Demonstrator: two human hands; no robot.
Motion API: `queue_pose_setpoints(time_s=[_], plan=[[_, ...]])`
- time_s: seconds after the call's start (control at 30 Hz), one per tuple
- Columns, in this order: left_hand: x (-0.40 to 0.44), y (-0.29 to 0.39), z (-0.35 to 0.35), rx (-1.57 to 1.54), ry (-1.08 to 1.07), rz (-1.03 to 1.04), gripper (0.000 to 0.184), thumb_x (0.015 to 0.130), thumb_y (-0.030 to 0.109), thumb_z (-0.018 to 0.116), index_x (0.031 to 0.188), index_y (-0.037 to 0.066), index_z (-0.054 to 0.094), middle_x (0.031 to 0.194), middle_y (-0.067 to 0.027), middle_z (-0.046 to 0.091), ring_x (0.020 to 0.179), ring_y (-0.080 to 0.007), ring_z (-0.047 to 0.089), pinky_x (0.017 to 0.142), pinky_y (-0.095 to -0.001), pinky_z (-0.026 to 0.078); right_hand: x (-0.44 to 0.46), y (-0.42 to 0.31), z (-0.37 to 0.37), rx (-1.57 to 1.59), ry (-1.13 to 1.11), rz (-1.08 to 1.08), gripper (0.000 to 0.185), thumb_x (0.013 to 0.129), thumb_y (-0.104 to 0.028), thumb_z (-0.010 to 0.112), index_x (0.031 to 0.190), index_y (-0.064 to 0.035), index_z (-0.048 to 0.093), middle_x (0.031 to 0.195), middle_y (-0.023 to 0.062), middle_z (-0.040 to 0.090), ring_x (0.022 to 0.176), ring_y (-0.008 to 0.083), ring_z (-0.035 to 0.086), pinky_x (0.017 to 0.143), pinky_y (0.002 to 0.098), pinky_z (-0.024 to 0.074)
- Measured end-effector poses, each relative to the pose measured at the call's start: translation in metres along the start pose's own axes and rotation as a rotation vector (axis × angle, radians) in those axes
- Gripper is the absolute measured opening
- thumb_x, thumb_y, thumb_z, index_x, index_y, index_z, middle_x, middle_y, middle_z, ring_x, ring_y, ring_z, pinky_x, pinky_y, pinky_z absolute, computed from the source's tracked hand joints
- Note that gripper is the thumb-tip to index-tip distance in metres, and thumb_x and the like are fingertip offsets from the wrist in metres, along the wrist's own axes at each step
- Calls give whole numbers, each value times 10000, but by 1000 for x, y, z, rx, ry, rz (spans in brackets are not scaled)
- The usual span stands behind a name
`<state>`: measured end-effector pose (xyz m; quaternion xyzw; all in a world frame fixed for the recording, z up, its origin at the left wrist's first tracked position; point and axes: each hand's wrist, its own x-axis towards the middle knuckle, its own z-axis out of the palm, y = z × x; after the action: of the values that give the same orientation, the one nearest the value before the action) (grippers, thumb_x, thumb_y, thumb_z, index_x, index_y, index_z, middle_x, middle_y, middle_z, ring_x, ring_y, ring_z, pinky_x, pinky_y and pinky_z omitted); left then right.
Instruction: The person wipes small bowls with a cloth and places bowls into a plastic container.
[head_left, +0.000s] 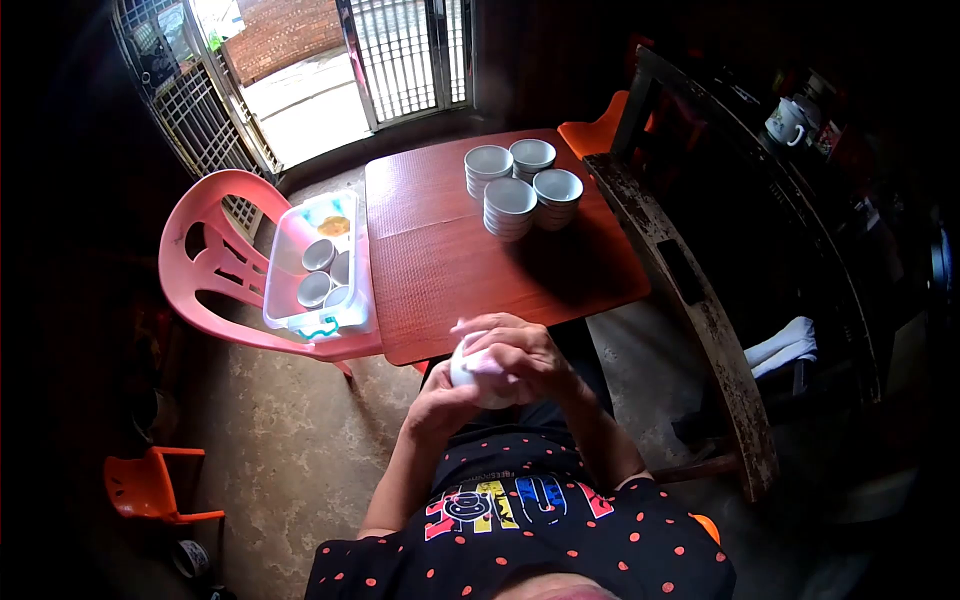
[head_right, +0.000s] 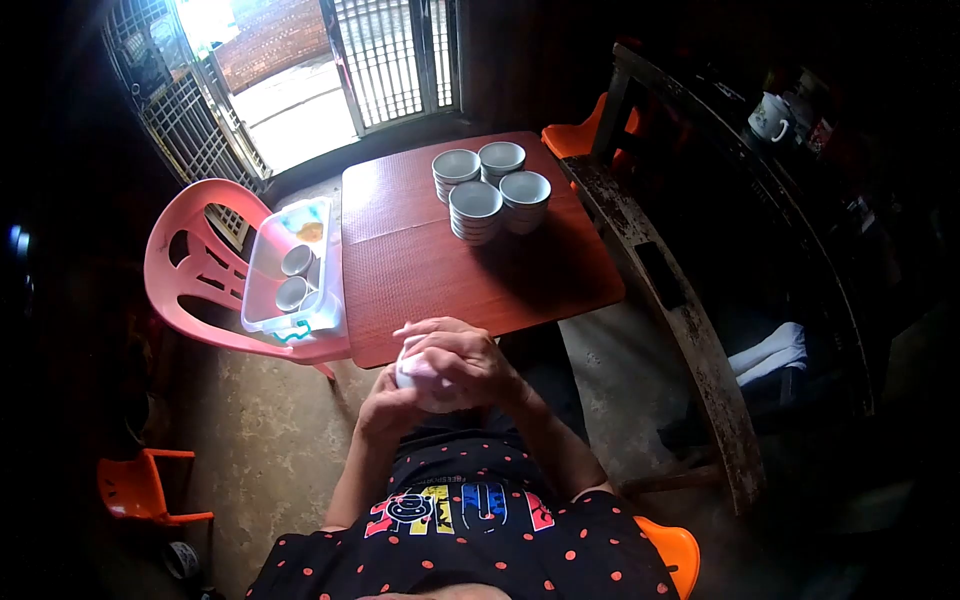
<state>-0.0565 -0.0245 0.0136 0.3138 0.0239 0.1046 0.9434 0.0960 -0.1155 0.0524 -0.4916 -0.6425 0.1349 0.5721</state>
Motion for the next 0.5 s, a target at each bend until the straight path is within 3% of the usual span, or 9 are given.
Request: queue_pose_setpoints(time_s=[0.03, 0.07, 0.13, 0.2, 0.27, 0.3, 0.37, 0.4, 0.5], plan=[[1, 5, 13, -88, 43, 40, 556, 748, 140, 713, 1200, -57, 455, 1033, -124, 597, 913, -226, 634, 753, -292, 540, -7, 0, 12, -51, 166, -66, 234, 872, -214, 521, 986, -23, 596, 1065, 164, 616, 1062, 366, 577, 942, 462, 439], [1, 1, 0, -150, 43, 108, 620, 767, 164, 701, 1252, -71, 396, 1089, -161, 572, 966, -274, 621, 835, -371, 536, -14, 0, 23, -110, 336, -122, 241, 871, -196, 534, 1041, -27, 560, 1076, 174, 607, 1064, 393, 571, 952, 475, 434], [5, -3, -10, -171, 63, 119, 622, 767, 163, 703, 1257, -70, 399, 1108, -164, 574, 1004, -264, 605, 868, -398, 515, -35, 6, 47, -342, 451, -97, 304, 858, -146, 565, 1130, -56, 462, 1040, 185, 599, 1087, 407, 549, 918, 479, 454], [4, 1, -12, -95, 38, 73, 602, 751, 146, 713, 1234, -66, 423, 1114, -156, 577, 1011, -246, 601, 867, -384, 508, -39, 15, 48, -398, 402, -165, 293, 861, -146, 558, 1132, -84, 465, 1027, 164, 604, 1088, 394, 546, 903, 481, 459], [0, 4, -7, 27, 27, 14, 585, 731, 130, 728, 1209, -62, 449, 1115, -144, 581, 1010, -217, 598, 852, -350, 506, -16, 6, 25, -478, 209, -340, 238, 876, -174, 537, 1100, -99, 505, 1023, 142, 610, 1082, 383, 545, 892, 487, 458], [-1, 3, -6, 125, 0, 2, 541, 721, 116, 734, 1167, -60, 483, 1087, -129, 594, 985, -197, 601, 838, -332, 502, -4, -6, 4, -444, -52, -293, 192, 880, -217, 540, 1037, -108, 563, 1020, 114, 620, 997, 354, 584, 866, 468, 468], [-5, 0, -4, 319, -59, -13, 453, 700, 90, 745, 1082, -55, 550, 1030, -98, 620, 936, -158, 605, 809, -296, 496, 9, -28, -11, -136, -301, 110, 173, 865, -211, 541, 961, -94, 625, 988, 103, 629, 913, 309, 612, 828, 417, 484], [-6, 0, -3, 416, -87, -16, 409, 690, 76, 751, 1040, -52, 584, 1002, -83, 633, 912, -139, 607, 795, -277, 492, 11, -27, -12, -105, -355, 200, 190, 845, -191, 519, 940, -105, 660, 969, 107, 628, 850, 275, 620, 791, 342, 489], [-7, 5, 8, 478, 17, -74, 269, 744, 7, 722, 991, -34, 625, 914, -41, 651, 816, -101, 608, 724, -236, 497, -2, -7, -3, 207, -95, 345, 308, 865, -294, 513, 927, -26, 653, 970, 132, 627, 894, 231, 603, 787, 334, 478]])
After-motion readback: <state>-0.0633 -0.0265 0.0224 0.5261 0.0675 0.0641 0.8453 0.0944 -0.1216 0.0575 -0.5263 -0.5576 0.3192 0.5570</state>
